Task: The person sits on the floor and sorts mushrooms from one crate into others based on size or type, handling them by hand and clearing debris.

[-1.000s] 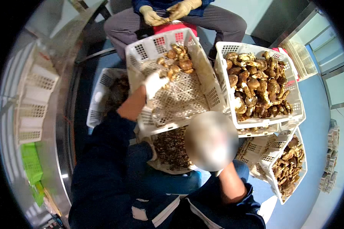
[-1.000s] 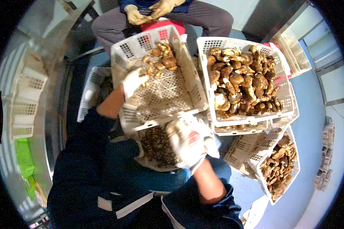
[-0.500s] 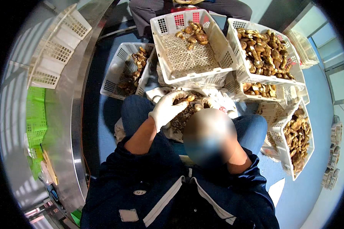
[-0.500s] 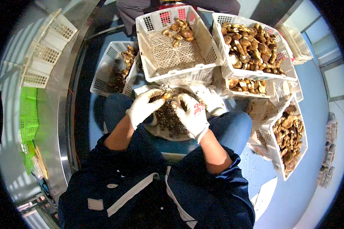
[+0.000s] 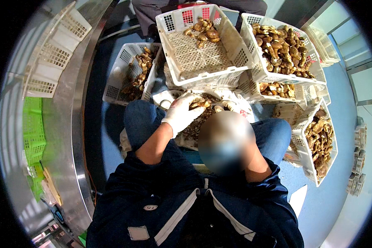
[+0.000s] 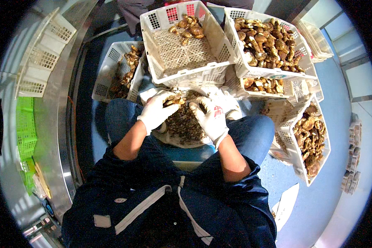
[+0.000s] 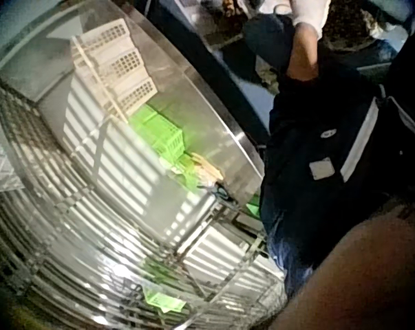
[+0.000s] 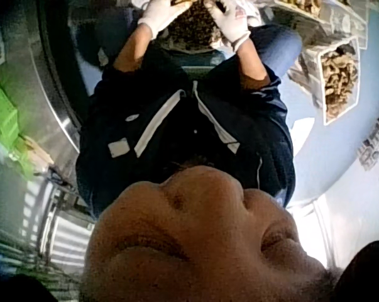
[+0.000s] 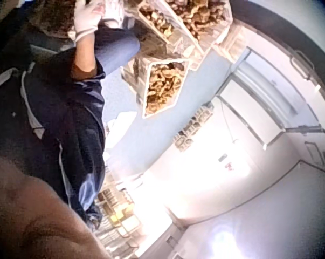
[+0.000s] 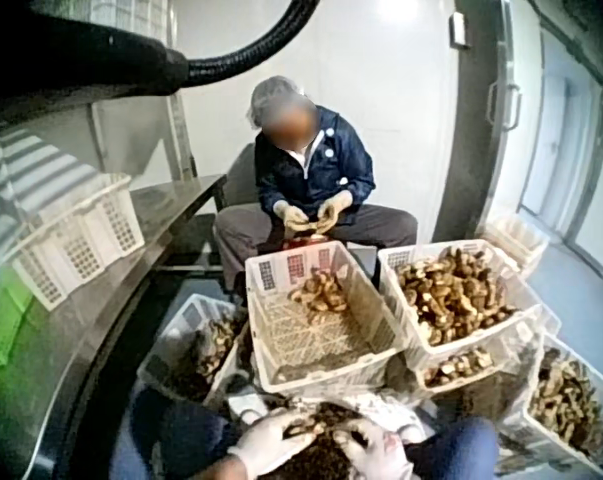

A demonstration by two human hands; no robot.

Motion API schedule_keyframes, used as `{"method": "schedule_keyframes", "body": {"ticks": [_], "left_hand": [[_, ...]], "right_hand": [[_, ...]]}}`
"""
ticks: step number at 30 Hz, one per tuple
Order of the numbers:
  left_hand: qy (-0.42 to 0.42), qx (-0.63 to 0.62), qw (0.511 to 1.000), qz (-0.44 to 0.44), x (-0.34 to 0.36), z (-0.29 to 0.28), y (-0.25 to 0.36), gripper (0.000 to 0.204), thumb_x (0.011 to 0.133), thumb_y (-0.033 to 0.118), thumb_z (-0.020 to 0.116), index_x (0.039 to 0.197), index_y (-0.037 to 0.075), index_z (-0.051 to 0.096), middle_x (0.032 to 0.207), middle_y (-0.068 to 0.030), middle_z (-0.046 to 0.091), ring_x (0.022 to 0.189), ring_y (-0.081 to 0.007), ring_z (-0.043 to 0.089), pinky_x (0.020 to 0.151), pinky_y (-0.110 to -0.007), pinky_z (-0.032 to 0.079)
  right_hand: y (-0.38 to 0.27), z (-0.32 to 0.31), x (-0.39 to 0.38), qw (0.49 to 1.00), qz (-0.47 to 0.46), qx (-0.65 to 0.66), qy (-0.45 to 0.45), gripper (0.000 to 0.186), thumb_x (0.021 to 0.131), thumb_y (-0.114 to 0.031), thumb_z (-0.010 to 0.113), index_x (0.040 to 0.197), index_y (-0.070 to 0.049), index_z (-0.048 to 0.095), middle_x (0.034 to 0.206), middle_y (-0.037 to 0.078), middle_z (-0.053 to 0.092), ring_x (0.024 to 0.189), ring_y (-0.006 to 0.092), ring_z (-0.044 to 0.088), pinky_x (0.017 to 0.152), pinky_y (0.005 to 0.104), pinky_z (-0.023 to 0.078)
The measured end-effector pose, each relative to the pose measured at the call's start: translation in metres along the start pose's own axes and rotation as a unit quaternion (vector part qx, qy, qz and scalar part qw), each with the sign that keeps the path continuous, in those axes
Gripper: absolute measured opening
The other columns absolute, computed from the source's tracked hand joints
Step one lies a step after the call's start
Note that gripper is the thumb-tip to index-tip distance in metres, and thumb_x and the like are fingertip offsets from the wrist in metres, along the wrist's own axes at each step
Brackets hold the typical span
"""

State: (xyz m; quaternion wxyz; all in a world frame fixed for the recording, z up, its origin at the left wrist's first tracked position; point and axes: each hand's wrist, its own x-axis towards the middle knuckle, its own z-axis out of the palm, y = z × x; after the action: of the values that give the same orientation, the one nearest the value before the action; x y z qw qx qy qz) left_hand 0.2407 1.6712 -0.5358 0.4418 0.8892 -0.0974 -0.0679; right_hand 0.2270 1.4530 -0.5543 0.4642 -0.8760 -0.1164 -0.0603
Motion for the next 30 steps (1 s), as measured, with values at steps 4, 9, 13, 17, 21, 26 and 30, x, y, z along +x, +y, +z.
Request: {"method": "schedule_keyframes", "body": {"ticks": [4, 9, 13, 17, 21, 26, 30], "left_hand": [[0.005, 0.058, 0.998, 0.020, 0.003, 0.003, 0.000, 0.034, 0.083, 0.022, 0.074, 0.111, 0.003, 0.067, 0.108, -0.0150, 0.064, 0.103, -0.0324, 0.063, 0.090, -0.039, 0.050], [-0.006, 0.078, 0.997, 0.012, 0.003, 0.003, 0.002, 0.032, 0.081, 0.021, 0.074, 0.107, 0.005, 0.069, 0.109, -0.0153, 0.063, 0.101, -0.0338, 0.062, 0.089, -0.040, 0.050], [0.015, 0.105, 0.993, 0.048, 0.005, 0.007, 0.001, 0.030, 0.079, 0.020, 0.074, 0.105, 0.004, 0.069, 0.109, -0.0153, 0.062, 0.102, -0.0343, 0.061, 0.089, -0.041, 0.049], [0.006, 0.112, 0.992, 0.056, 0.004, 0.006, 0.002, 0.029, 0.079, 0.018, 0.074, 0.105, 0.004, 0.069, 0.107, -0.0156, 0.062, 0.102, -0.0347, 0.060, 0.089, -0.041, 0.048], [0.024, 0.132, 0.987, 0.091, 0.003, 0.008, 0.002, 0.029, 0.078, 0.018, 0.074, 0.104, 0.006, 0.069, 0.105, -0.0143, 0.062, 0.101, -0.0342, 0.059, 0.089, -0.043, 0.047], [0.046, 0.246, 0.954, 0.166, 0.003, 0.009, 0.002, 0.029, 0.074, 0.020, 0.074, 0.102, 0.014, 0.071, 0.102, -0.0075, 0.062, 0.099, -0.0298, 0.058, 0.090, -0.044, 0.043], [0.067, 0.303, 0.930, 0.196, 0.001, 0.007, 0.007, 0.027, 0.073, 0.021, 0.073, 0.100, 0.021, 0.071, 0.101, -0.0025, 0.063, 0.099, -0.0263, 0.059, 0.089, -0.044, 0.042]], "right_hand": [[0.005, 0.007, 0.002, 0.997, -0.078, -0.013, 0.016, 0.021, 0.085, -0.018, 0.071, 0.097, -0.002, 0.064, 0.092, 0.018, 0.067, 0.089, 0.0356, 0.066, 0.081, 0.0411, 0.052], [-0.004, 0.004, 0.004, 1.000, -0.007, -0.001, -0.029, 0.018, 0.087, -0.017, 0.069, 0.091, -0.002, 0.059, 0.086, 0.019, 0.064, 0.082, 0.0363, 0.064, 0.074, 0.0419, 0.050], [-0.006, 0.001, 0.005, 0.996, 0.055, 0.045, -0.062, 0.018, 0.088, -0.018, 0.067, 0.090, -0.002, 0.058, 0.082, 0.018, 0.062, 0.077, 0.0334, 0.063, 0.071, 0.0400, 0.050], [-0.013, -0.003, 0.006, 0.995, 0.072, 0.039, -0.059, 0.018, 0.089, -0.018, 0.065, 0.090, -0.002, 0.057, 0.077, 0.016, 0.061, 0.073, 0.0289, 0.061, 0.069, 0.0380, 0.049], [-0.020, -0.003, 0.003, 0.985, 0.105, 0.136, -0.018, 0.019, 0.091, -0.019, 0.065, 0.087, -0.003, 0.056, 0.073, 0.011, 0.059, 0.069, 0.0193, 0.057, 0.066, 0.0336, 0.047], [-0.003, 0.001, 0.006, 0.971, 0.153, 0.166, -0.079, 0.019, 0.091, -0.018, 0.066, 0.085, -0.004, 0.053, 0.072, 0.002, 0.052, 0.069, 0.0125, 0.049, 0.068, 0.0299, 0.045], [0.011, 0.014, 0.001, 0.963, 0.102, 0.248, -0.039, 0.020, 0.089, -0.016, 0.067, 0.080, -0.004, 0.053, 0.070, 0.003, 0.052, 0.069, 0.0123, 0.049, 0.065, 0.0293, 0.045]]}}
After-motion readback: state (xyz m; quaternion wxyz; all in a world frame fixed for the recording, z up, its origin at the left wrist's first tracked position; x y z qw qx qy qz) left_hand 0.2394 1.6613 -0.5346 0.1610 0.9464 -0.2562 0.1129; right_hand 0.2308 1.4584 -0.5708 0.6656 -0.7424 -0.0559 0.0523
